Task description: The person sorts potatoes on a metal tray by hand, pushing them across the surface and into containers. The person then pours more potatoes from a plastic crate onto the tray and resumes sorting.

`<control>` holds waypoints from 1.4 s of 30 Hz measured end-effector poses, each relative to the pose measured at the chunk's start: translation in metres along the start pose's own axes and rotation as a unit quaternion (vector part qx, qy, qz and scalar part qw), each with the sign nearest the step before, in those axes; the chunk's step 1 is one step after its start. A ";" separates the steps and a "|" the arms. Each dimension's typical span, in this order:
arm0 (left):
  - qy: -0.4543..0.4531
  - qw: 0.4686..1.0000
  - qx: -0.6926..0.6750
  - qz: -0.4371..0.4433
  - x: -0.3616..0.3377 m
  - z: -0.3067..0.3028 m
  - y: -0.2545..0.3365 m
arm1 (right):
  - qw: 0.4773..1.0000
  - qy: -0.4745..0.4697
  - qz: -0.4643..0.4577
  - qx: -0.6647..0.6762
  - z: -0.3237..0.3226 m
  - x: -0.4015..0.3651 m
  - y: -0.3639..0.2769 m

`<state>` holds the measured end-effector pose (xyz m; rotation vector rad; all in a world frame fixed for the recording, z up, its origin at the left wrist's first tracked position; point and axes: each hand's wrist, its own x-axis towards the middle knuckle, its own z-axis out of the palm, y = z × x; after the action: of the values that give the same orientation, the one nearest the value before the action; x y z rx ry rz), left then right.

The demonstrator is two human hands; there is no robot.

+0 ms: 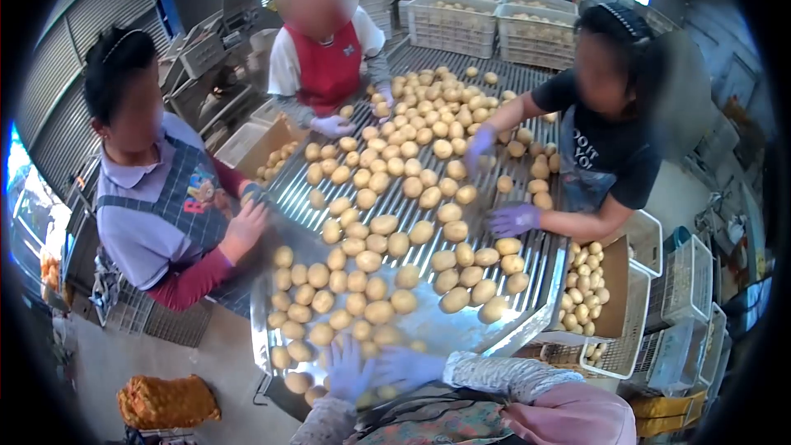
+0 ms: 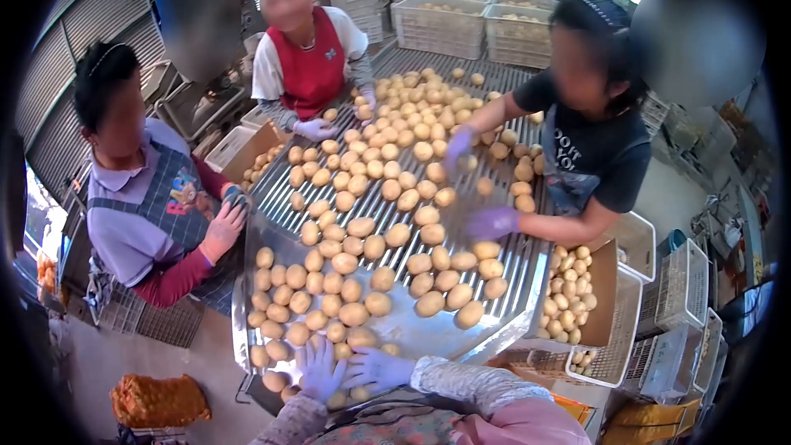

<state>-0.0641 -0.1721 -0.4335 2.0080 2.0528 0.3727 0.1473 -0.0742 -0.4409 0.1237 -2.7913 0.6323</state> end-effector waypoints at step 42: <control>0.056 0.959 0.223 -0.165 0.096 0.031 -0.004 | 0.805 0.283 0.438 -0.284 -0.143 -0.110 0.129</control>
<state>-0.0593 -0.0756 -0.4634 1.8359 2.6808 -0.0527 0.2699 0.1069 -0.4014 -1.2976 -2.1707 -0.0695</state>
